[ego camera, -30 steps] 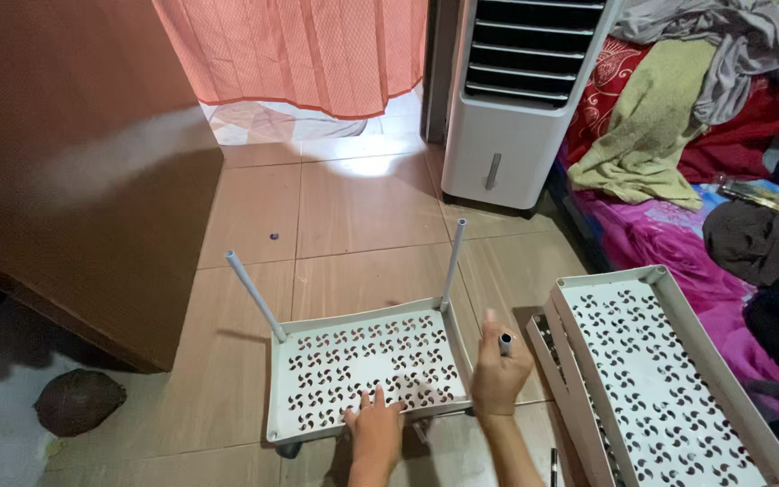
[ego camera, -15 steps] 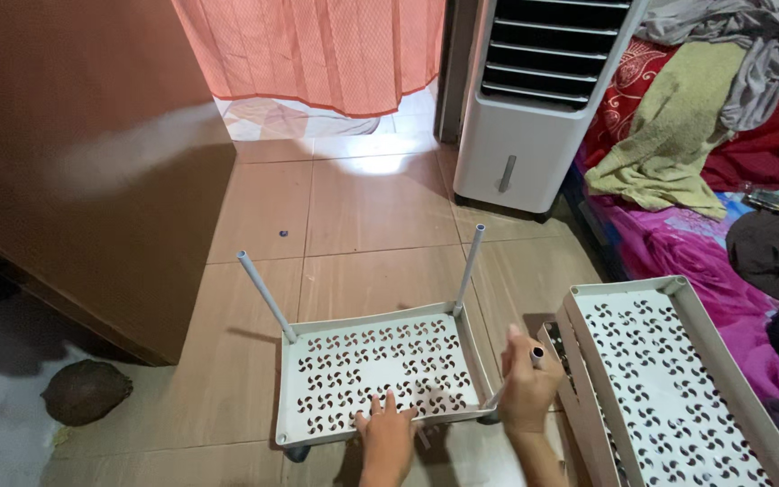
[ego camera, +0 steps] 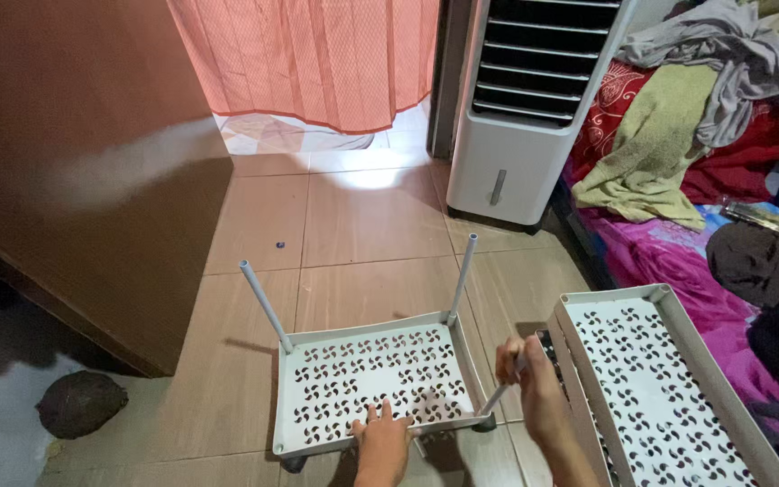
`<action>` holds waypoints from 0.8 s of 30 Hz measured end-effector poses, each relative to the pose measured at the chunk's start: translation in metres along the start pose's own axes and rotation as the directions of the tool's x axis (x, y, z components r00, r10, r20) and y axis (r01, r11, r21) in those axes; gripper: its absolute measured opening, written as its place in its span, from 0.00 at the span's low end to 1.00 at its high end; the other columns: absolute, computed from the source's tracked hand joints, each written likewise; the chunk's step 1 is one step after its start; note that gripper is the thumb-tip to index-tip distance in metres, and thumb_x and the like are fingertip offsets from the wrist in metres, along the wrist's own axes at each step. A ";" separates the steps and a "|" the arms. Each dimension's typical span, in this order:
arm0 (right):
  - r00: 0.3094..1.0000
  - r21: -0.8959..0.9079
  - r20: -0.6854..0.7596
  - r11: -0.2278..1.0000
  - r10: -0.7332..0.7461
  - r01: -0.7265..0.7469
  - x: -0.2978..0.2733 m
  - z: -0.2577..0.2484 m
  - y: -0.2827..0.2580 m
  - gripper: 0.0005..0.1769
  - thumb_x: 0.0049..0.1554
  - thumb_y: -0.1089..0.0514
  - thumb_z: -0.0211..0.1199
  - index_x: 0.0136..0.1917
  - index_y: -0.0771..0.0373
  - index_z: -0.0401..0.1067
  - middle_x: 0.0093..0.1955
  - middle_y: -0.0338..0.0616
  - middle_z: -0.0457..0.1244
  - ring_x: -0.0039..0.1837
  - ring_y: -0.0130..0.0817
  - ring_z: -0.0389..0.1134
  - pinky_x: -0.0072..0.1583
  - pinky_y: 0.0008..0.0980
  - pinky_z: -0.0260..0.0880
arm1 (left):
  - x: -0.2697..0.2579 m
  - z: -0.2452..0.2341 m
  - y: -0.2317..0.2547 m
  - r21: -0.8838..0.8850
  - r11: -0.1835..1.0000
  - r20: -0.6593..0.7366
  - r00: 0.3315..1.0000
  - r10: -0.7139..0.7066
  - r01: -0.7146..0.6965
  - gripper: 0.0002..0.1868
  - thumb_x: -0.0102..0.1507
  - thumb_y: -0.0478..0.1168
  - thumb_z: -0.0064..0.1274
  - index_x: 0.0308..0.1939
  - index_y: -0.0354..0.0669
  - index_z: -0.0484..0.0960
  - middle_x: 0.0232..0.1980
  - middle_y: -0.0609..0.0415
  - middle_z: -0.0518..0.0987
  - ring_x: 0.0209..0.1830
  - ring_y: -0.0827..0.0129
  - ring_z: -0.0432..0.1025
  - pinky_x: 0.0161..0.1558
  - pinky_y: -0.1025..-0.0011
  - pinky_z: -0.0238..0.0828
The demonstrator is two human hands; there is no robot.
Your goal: The person assembles a three-tier white plastic storage rack by inserting vertical poles into the corners of perforated trays and stacking them. They secure the structure by adding additional poles and adjusting the alignment of each tier.
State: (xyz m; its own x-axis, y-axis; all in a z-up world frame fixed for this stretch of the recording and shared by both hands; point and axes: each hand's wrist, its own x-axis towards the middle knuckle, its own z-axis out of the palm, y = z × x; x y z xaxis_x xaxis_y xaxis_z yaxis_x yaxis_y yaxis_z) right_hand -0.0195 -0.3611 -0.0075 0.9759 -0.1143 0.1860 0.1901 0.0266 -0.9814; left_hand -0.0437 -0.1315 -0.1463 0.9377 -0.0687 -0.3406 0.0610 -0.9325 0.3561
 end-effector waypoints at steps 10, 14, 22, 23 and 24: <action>0.898 0.272 0.437 0.944 0.049 -0.185 0.028 -0.022 0.044 0.32 0.61 0.35 0.46 0.25 0.55 0.46 0.24 0.32 0.39 0.29 0.29 0.39 0.34 0.35 0.40 | 0.016 0.011 -0.024 0.055 0.997 -0.055 0.997 0.061 -0.058 0.17 0.64 0.57 0.55 0.57 0.68 0.83 0.76 0.40 0.60 0.76 0.41 0.55 0.67 0.34 0.47; 0.814 0.244 0.575 0.931 0.087 -0.272 0.044 -0.030 0.044 0.29 0.59 0.36 0.47 0.27 0.54 0.47 0.25 0.34 0.40 0.30 0.30 0.41 0.34 0.36 0.40 | 0.022 0.007 -0.026 0.065 0.997 -0.026 0.998 0.051 -0.049 0.20 0.64 0.59 0.55 0.58 0.68 0.82 0.75 0.39 0.60 0.76 0.40 0.55 0.66 0.35 0.48; 0.950 0.139 -0.313 0.990 0.012 0.033 0.003 0.040 0.023 0.29 0.61 0.40 0.45 0.25 0.55 0.47 0.24 0.32 0.39 0.29 0.26 0.38 0.34 0.36 0.36 | -0.003 -0.001 -0.007 0.011 0.999 -0.138 0.989 0.045 -0.044 0.18 0.64 0.51 0.55 0.59 0.65 0.83 0.74 0.37 0.62 0.75 0.40 0.55 0.68 0.31 0.44; 0.898 0.066 -0.440 0.998 0.017 0.013 0.003 0.048 0.020 0.29 0.61 0.40 0.44 0.24 0.55 0.48 0.23 0.33 0.40 0.28 0.26 0.38 0.33 0.36 0.35 | -0.003 -0.001 -0.004 0.000 0.999 -0.137 0.990 0.039 -0.039 0.17 0.65 0.51 0.55 0.58 0.65 0.84 0.74 0.37 0.61 0.75 0.39 0.54 0.68 0.31 0.43; 0.829 -0.004 -0.560 1.000 0.011 -0.016 0.003 0.054 0.020 0.30 0.61 0.40 0.43 0.23 0.56 0.49 0.21 0.34 0.41 0.27 0.27 0.38 0.32 0.36 0.34 | -0.002 -0.002 -0.002 -0.010 0.999 -0.135 0.990 0.033 -0.035 0.16 0.65 0.50 0.55 0.56 0.64 0.84 0.74 0.37 0.61 0.76 0.39 0.54 0.69 0.31 0.42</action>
State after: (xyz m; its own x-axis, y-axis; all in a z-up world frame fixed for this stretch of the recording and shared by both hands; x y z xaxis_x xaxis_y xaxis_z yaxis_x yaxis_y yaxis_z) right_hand -0.0071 -0.3073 -0.0237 0.7508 -0.6501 0.1166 0.1741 0.0245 -0.9844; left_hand -0.0456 -0.1291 -0.1446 0.9768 -0.0513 -0.2080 0.0316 -0.9258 0.3768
